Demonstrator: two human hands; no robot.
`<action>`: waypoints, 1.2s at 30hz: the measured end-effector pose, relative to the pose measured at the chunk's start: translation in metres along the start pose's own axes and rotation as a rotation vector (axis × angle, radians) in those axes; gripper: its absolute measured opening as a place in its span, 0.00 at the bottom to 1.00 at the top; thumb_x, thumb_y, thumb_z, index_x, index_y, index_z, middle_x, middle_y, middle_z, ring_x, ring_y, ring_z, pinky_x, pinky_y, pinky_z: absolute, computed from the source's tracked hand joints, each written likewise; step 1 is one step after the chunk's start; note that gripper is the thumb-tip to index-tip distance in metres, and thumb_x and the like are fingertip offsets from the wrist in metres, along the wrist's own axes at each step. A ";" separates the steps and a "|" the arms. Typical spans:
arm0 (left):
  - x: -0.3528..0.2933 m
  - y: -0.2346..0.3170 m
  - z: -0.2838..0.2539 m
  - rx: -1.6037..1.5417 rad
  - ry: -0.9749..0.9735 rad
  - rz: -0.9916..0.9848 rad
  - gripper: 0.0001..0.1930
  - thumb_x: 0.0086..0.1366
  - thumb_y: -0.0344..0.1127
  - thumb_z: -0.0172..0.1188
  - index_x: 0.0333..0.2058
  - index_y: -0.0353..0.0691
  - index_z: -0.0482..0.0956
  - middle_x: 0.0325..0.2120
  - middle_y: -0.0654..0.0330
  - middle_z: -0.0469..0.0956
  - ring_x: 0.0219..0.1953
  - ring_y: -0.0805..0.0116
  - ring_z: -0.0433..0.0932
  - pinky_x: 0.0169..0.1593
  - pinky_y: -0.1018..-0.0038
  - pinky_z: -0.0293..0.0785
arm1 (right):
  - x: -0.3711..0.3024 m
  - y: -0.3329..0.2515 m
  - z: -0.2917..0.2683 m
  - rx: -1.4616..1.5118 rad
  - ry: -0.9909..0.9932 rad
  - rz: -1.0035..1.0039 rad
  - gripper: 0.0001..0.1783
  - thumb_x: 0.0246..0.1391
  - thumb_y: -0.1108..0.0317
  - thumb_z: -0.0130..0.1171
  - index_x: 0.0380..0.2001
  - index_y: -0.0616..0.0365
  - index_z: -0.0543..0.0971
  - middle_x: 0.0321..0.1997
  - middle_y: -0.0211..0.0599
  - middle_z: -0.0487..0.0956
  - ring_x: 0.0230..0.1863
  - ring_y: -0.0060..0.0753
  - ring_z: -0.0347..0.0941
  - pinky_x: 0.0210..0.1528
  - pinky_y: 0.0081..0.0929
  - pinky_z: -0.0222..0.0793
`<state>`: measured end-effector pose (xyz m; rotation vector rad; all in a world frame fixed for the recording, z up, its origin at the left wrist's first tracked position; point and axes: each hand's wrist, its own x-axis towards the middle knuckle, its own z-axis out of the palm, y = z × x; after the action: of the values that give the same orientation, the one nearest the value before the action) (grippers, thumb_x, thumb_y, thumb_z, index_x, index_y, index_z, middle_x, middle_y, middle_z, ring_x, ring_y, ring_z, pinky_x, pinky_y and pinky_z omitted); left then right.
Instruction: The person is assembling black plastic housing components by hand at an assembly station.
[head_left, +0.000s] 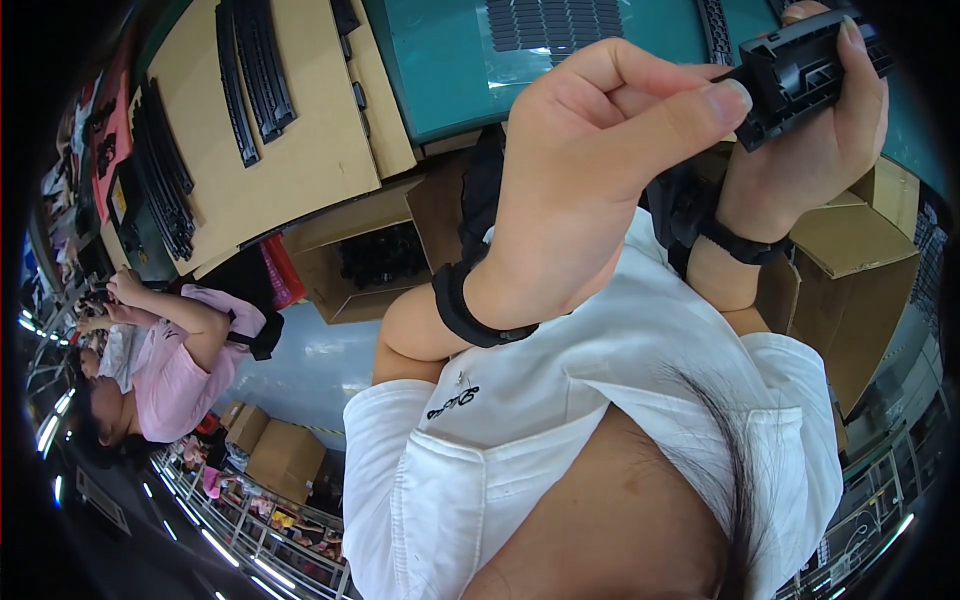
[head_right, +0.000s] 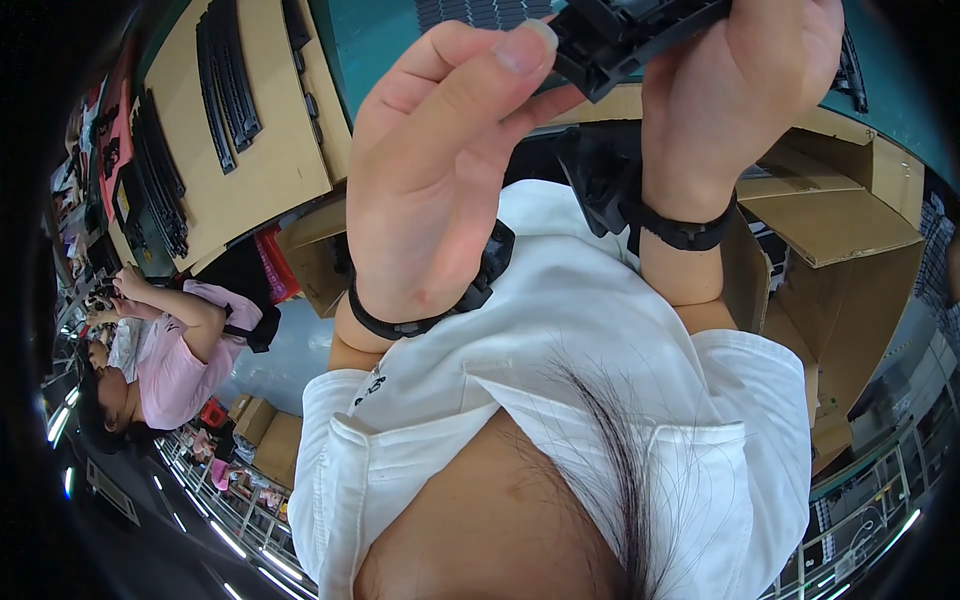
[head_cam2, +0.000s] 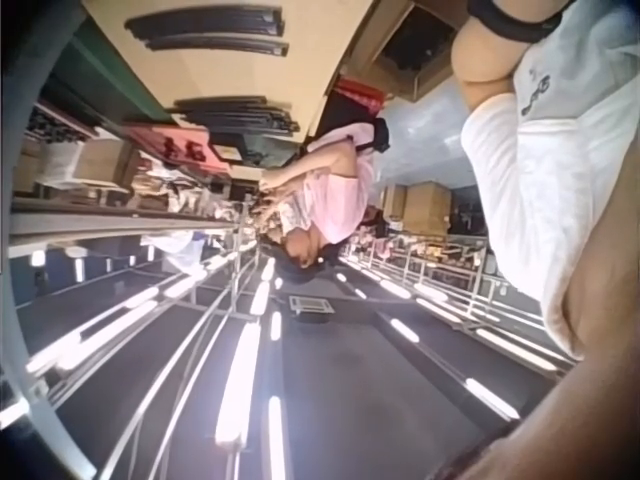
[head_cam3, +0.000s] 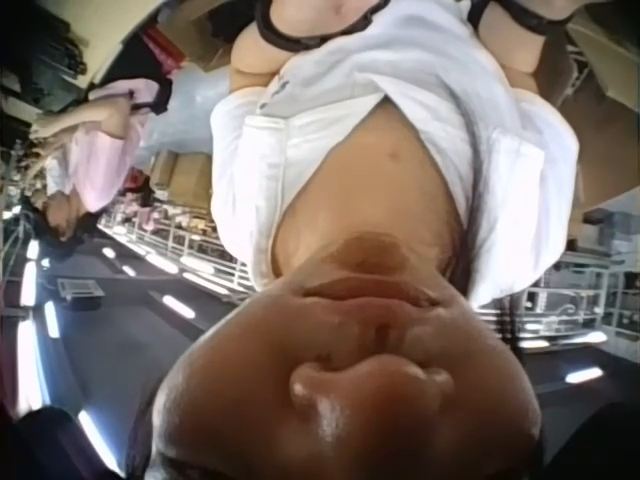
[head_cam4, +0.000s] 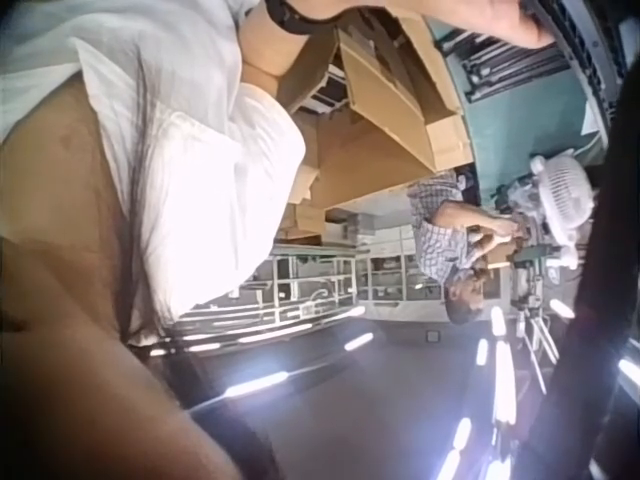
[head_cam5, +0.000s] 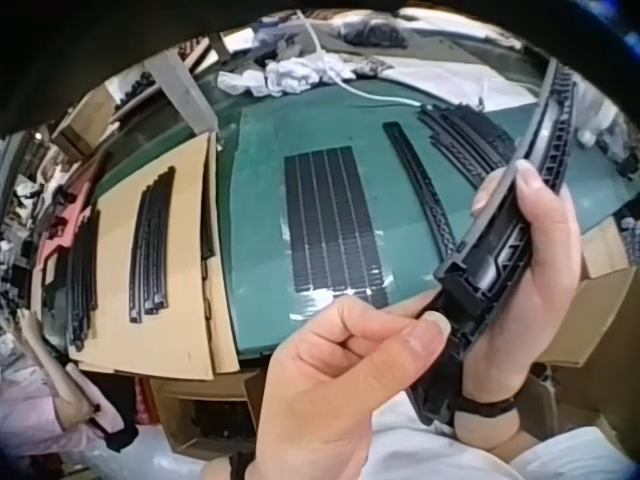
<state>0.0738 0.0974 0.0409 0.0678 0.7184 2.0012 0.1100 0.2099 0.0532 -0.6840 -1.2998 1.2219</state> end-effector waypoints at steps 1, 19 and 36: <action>0.000 0.000 0.000 -0.001 -0.006 0.002 0.09 0.64 0.22 0.68 0.42 0.29 0.80 0.38 0.52 0.86 0.40 0.71 0.85 0.48 0.78 0.78 | 0.000 0.000 -0.001 -0.001 0.000 0.000 0.11 0.68 0.64 0.51 0.34 0.60 0.74 0.33 0.34 0.73 0.35 0.21 0.66 0.44 0.17 0.60; 0.000 -0.002 0.001 -0.005 0.014 0.002 0.09 0.63 0.22 0.69 0.40 0.30 0.80 0.37 0.54 0.86 0.39 0.73 0.84 0.47 0.79 0.80 | -0.001 -0.001 0.002 -0.033 0.007 -0.014 0.10 0.68 0.63 0.52 0.35 0.58 0.74 0.33 0.33 0.72 0.34 0.20 0.65 0.43 0.16 0.60; 0.000 -0.014 0.010 0.085 0.066 0.091 0.12 0.61 0.22 0.71 0.40 0.32 0.76 0.38 0.52 0.85 0.40 0.73 0.84 0.48 0.77 0.80 | 0.000 -0.003 0.003 -0.054 0.051 -0.003 0.11 0.68 0.63 0.52 0.33 0.58 0.73 0.31 0.30 0.72 0.29 0.17 0.63 0.36 0.15 0.58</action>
<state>0.0882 0.1074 0.0417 0.0864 0.8561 2.0671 0.1076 0.2082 0.0564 -0.7473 -1.2954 1.1636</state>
